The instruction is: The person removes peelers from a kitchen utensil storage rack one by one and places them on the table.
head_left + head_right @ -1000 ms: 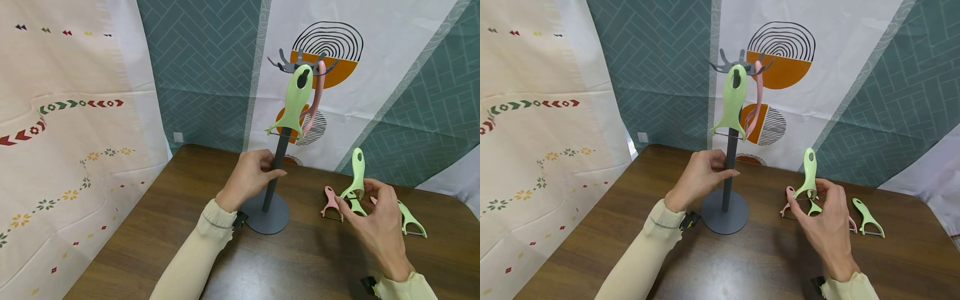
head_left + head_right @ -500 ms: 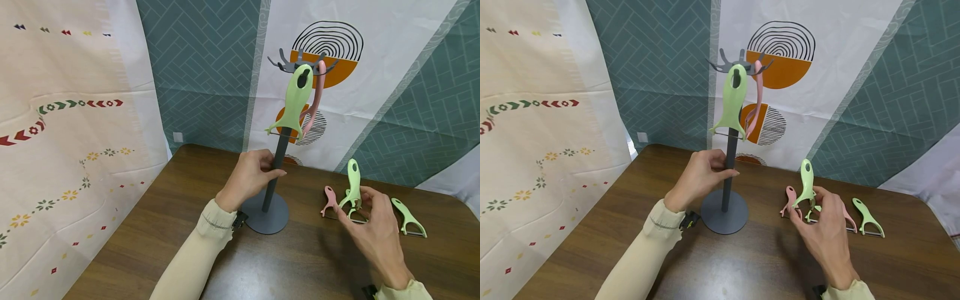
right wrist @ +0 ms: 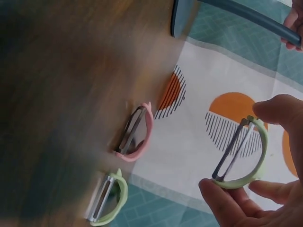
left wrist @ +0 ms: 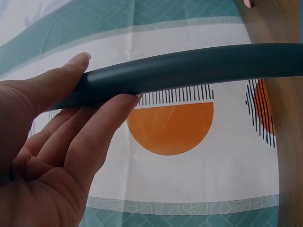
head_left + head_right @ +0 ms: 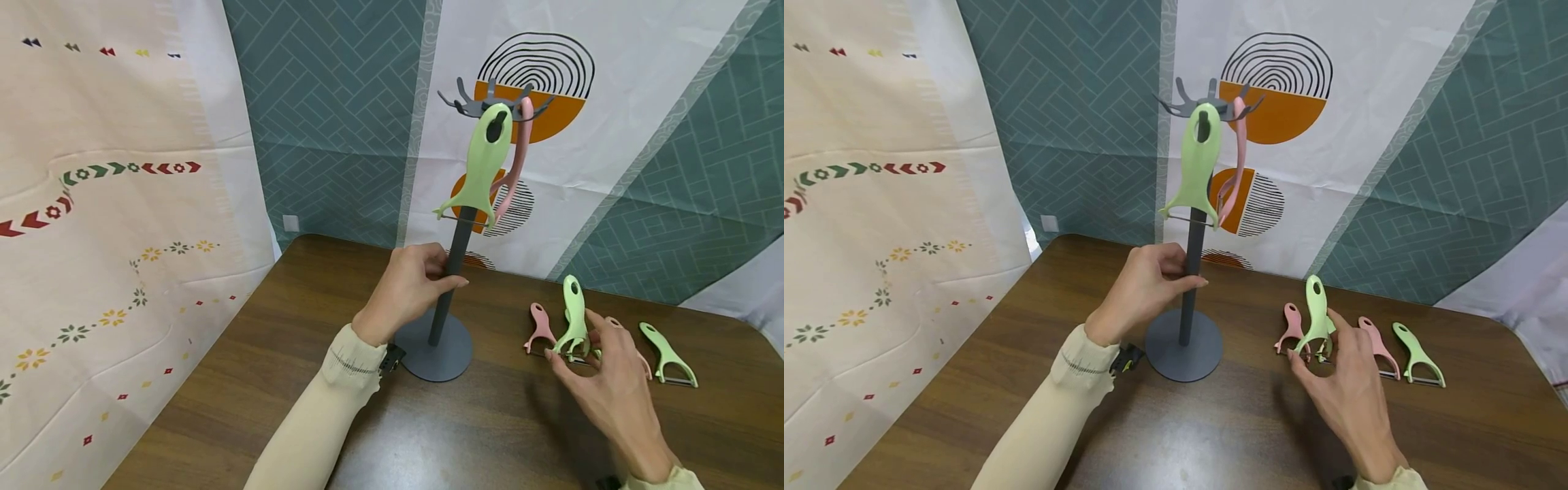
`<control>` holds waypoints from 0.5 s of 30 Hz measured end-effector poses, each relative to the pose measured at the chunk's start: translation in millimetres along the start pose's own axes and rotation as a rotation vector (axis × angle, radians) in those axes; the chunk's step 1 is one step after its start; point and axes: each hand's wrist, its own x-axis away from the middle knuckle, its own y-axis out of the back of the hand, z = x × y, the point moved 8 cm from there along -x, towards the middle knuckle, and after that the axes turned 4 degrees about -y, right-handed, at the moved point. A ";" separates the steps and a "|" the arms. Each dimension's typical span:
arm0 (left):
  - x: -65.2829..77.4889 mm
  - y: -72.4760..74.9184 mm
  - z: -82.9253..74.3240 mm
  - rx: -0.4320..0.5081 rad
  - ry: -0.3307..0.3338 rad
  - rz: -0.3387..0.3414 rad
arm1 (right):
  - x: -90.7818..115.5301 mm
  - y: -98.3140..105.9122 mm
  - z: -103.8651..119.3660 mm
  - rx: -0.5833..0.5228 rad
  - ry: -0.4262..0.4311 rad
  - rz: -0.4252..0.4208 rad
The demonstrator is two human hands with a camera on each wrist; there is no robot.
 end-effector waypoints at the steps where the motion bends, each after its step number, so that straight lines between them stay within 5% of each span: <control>1: 0.0 -0.1 0.0 -0.001 0.000 0.000 | 0.5 -1.5 -1.2 0.003 -0.006 0.019; 15: 0.4 0.3 -0.9 0.008 -0.008 0.002 | 17.8 -21.1 -13.3 0.136 -0.088 0.189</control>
